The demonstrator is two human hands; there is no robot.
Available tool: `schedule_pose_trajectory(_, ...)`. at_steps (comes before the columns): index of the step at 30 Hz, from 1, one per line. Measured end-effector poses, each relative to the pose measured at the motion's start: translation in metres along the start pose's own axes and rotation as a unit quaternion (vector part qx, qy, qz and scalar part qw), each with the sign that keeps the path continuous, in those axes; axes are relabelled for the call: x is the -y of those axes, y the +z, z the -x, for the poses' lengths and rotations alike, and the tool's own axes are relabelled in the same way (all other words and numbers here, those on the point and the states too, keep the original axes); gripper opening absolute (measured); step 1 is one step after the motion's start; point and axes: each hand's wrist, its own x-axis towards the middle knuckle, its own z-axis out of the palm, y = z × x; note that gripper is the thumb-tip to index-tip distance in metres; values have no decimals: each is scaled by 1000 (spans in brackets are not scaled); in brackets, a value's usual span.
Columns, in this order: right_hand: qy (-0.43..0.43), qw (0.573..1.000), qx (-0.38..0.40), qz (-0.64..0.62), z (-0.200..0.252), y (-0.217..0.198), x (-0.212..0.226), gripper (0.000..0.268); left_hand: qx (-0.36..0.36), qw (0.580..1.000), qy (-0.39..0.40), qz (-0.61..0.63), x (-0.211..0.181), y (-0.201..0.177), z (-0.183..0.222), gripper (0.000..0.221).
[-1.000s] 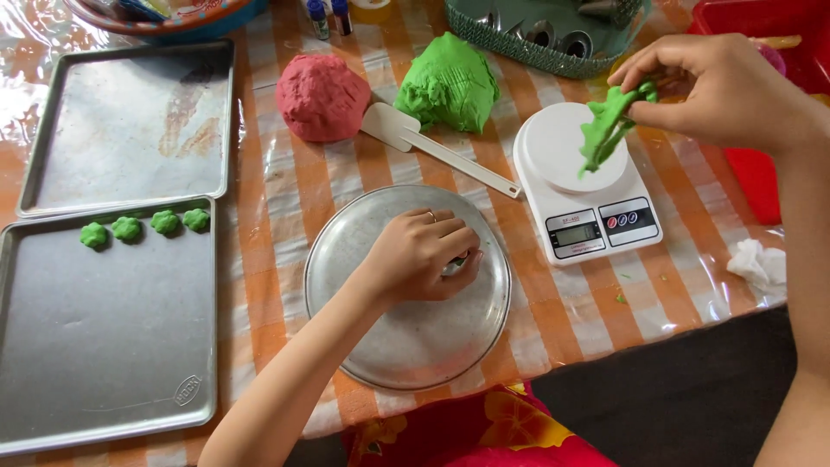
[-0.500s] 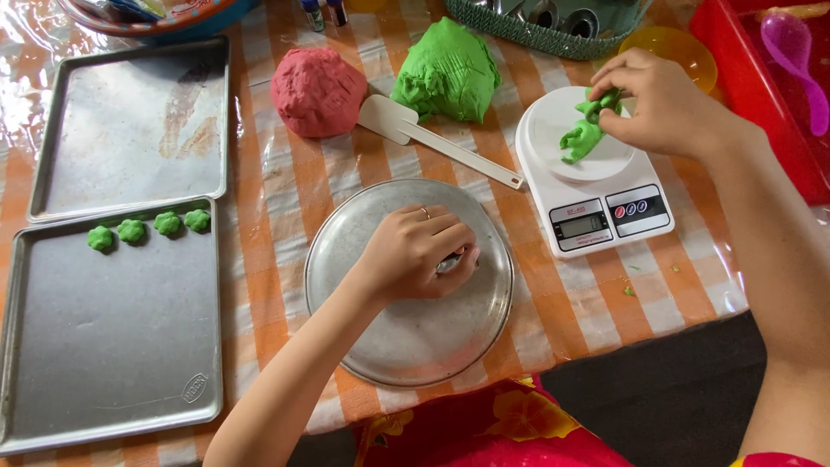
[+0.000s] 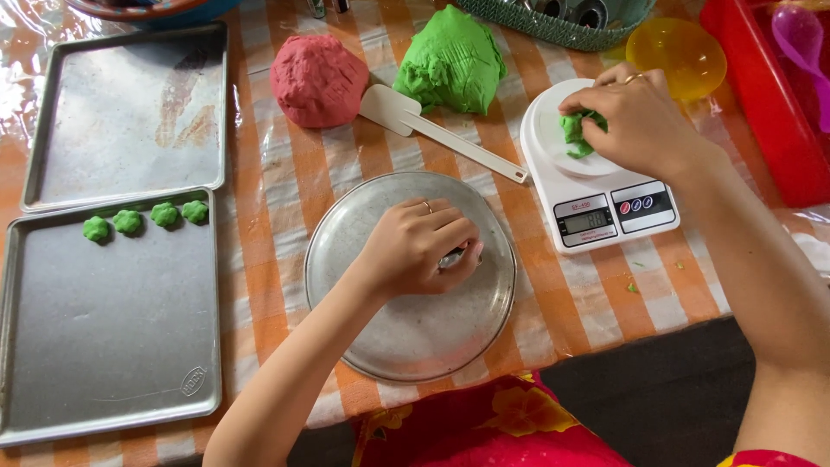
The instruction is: Rolling green dough into balls, flattening them with a rolling pin, and using a metal mold to create shapes before placing them on a baking tray.
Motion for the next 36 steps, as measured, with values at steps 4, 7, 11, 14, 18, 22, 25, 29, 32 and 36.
schedule_pose_trajectory(4, -111, 981, -147, 63, 3, -20, 33, 38, -7, 1000, 8, -3, -1, -2, -1, 16)
schedule_pose_trajectory(7, -158, 958, -234, -58, 14, -49, 89, 30, -55, 993, 42, -98, -4, -5, -2, 17)
schedule_pose_trajectory(11, -211, 897, -323, -213, 22, -26, 150, 14, -144, 950, 115, -250, -13, -27, -7, 24)
schedule_pose_trajectory(14, -213, 875, -283, -330, 29, 13, 176, 21, -123, 948, 90, -280, -12, -39, 8, 21)
schedule_pose_trajectory(18, -254, 845, -270, -384, 29, 61, 174, 39, -122, 973, -3, -194, 11, -35, 64, 39)
schedule_pose_trajectory(22, -269, 871, -237, -335, 23, 88, 154, 55, -27, 985, -74, -153, 22, -38, 98, 53)
schedule_pose_trajectory(25, -287, 877, -194, -333, 13, 102, 135, 42, -24, 981, -53, -183, 18, -41, 81, 36)
schedule_pose_trajectory(29, -311, 884, -188, -295, 14, 97, 137, 32, -22, 976, -46, -213, 18, -44, 86, 29)
schedule_pose_trajectory(32, -331, 895, -186, -233, 17, 88, 141, 29, 32, 974, -106, -199, 21, -48, 92, 30)
schedule_pose_trajectory(36, -331, 901, -205, -191, 18, 90, 143, 31, 82, 968, -146, -186, 16, -52, 89, 33)
